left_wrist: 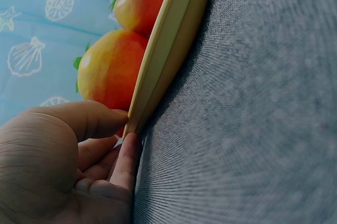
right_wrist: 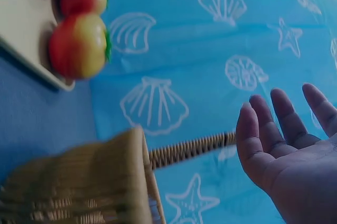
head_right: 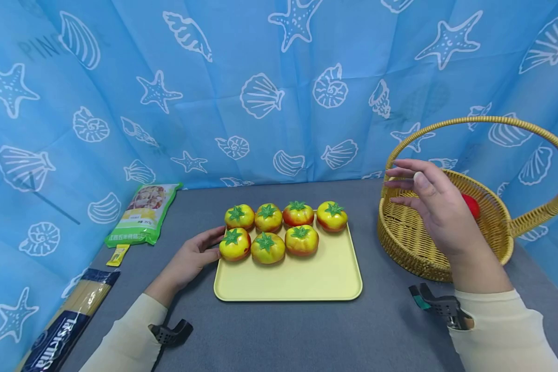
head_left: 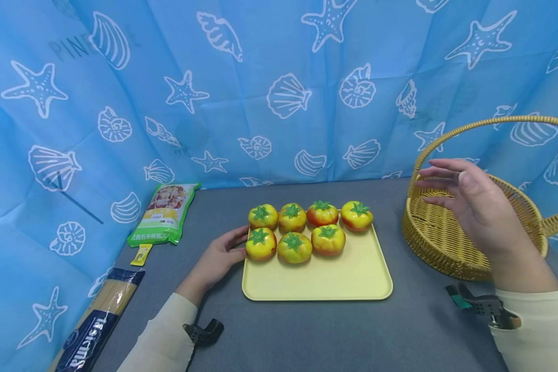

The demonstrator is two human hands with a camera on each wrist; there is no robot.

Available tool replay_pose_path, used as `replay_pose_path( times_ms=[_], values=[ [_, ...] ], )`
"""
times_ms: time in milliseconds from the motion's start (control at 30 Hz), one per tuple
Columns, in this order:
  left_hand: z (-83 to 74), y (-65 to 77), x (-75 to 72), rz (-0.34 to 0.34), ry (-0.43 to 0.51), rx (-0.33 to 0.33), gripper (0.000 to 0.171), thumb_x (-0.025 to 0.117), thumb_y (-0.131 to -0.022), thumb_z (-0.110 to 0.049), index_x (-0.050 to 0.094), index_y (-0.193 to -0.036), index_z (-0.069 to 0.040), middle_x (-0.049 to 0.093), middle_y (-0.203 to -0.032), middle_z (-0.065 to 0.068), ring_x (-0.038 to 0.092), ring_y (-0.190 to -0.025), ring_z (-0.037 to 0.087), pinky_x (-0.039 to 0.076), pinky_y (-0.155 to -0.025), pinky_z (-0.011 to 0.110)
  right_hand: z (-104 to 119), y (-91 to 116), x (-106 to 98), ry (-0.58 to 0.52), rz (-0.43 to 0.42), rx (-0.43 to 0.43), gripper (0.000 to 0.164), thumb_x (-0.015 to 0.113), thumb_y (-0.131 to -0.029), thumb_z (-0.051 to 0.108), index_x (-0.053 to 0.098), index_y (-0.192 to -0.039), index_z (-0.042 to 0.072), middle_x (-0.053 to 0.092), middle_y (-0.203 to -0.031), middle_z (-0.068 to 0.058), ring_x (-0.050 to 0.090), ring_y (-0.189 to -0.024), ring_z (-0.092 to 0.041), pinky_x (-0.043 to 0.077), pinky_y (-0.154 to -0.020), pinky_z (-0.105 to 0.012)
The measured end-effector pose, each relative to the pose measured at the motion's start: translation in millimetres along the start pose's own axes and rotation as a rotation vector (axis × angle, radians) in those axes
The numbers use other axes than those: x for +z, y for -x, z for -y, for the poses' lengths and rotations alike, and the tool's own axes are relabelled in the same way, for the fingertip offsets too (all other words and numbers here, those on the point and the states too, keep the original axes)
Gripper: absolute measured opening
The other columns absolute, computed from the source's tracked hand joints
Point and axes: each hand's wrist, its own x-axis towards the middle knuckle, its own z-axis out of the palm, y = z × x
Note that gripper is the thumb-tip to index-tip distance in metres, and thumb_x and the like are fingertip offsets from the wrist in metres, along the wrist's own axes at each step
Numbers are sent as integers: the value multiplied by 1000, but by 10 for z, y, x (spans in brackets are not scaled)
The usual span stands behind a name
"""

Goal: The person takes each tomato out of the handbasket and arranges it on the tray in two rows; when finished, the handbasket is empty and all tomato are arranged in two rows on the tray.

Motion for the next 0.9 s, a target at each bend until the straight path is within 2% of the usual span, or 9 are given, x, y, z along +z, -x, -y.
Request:
replay_pose_path(
  times_ms=[67, 233, 367, 467, 567, 667, 767, 900],
  values=[
    [-6, 4, -2, -7, -6, 2, 69, 68, -100, -8, 45, -165, -4, 55, -158, 17, 59, -139, 32, 49, -114, 47, -11, 4, -79, -28, -7, -23, 45, 32, -119, 10, 44, -155, -13, 59, -143, -25, 58, -133, -32, 56, -102, -32],
    [-16, 6, -3, -18, -10, 4, 68, 67, -99, -7, 46, -164, -5, 56, -158, 16, 60, -138, 31, 50, -114, 47, -48, 44, -284, -58, -90, -5, 44, 32, -119, 10, 47, -155, -10, 60, -144, -22, 59, -129, -31, 57, -101, -30],
    [-14, -6, 1, -14, -8, -6, 69, 69, -99, -9, 47, -165, -7, 56, -158, 15, 60, -139, 30, 49, -115, 47, -75, 98, -452, -80, -176, 6, 42, 35, -118, 8, 50, -154, -8, 61, -143, -19, 59, -128, -29, 57, -100, -28],
    [-16, -9, 3, -12, -8, -7, 70, 69, -99, -9, 46, -165, -7, 56, -158, 15, 59, -140, 30, 48, -115, 48, -85, 138, -546, -80, -280, 2, 39, 40, -117, 7, 55, -150, -7, 64, -139, -18, 61, -126, -28, 58, -97, -27],
    [-16, -9, 6, -12, -10, -8, 69, 69, -99, -9, 47, -165, -7, 56, -158, 14, 58, -140, 30, 48, -116, 48, -98, 177, -629, -53, -391, 1, 34, 45, -116, 7, 59, -145, -5, 66, -134, -16, 63, -123, -25, 59, -93, -24],
    [-6, -7, 8, -16, -18, -9, 69, 70, -100, -10, 47, -165, -8, 56, -158, 13, 58, -140, 30, 47, -116, 49, -116, 223, -708, 22, -497, 39, 30, 51, -116, 13, 61, -141, 0, 65, -132, -11, 63, -121, -20, 58, -89, -18],
    [9, -3, 9, -23, -28, -9, 68, 71, -99, -11, 48, -164, -9, 58, -157, 13, 59, -140, 29, 47, -117, 50, -138, 272, -777, 91, -573, 83, 27, 54, -116, 18, 62, -138, 5, 64, -130, -6, 62, -119, -16, 56, -87, -13],
    [8, 8, 14, -27, -28, -6, 68, 71, -99, -10, 49, -164, -9, 58, -156, 12, 59, -139, 28, 47, -116, 50, -165, 330, -860, 115, -632, 103, 25, 56, -115, 19, 64, -135, 7, 64, -127, -4, 63, -115, -14, 56, -84, -12]
  ],
)
